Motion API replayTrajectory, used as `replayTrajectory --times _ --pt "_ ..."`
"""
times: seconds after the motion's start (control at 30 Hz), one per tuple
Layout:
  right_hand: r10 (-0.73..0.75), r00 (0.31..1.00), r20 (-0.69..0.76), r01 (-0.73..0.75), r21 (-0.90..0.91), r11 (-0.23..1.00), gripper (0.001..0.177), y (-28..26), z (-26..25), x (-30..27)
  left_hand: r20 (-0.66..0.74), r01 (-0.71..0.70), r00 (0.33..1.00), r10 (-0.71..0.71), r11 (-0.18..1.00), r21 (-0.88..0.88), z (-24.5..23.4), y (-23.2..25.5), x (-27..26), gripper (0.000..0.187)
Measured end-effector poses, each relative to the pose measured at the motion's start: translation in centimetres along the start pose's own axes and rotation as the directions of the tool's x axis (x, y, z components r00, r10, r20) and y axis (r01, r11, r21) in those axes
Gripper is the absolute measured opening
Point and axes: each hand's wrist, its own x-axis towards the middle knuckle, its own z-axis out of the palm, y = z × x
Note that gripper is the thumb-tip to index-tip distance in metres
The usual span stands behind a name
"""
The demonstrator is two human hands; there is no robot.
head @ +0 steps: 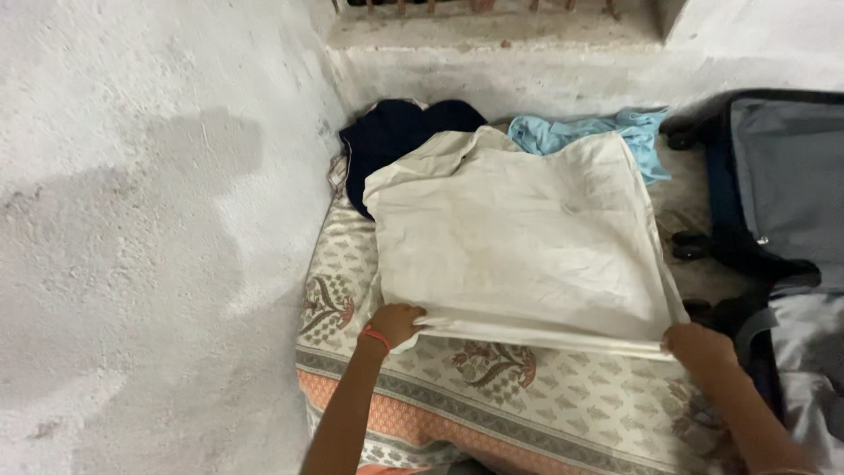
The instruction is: The person folds a dark shirt and a white shirt on a bed and places them into an open suitcase.
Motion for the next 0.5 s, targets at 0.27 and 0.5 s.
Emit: replayTrajectory --times 0.27,0.5 --pt "0.112 0.951 0.288 -0.113 -0.013 0.994 0.03 -4.2 -0.6 2.4 0.055 0.066 0.997 -0.055 0.975 -0.214 -3.8 3.7 -0.6 0.058" --pt "-0.042 0.993 -0.112 0.082 0.385 0.919 0.026 -11.3 -7.0 10.7 -0.421 0.009 0.891 -0.172 0.932 -0.363 -9.5 2.7 7.4 0.02"
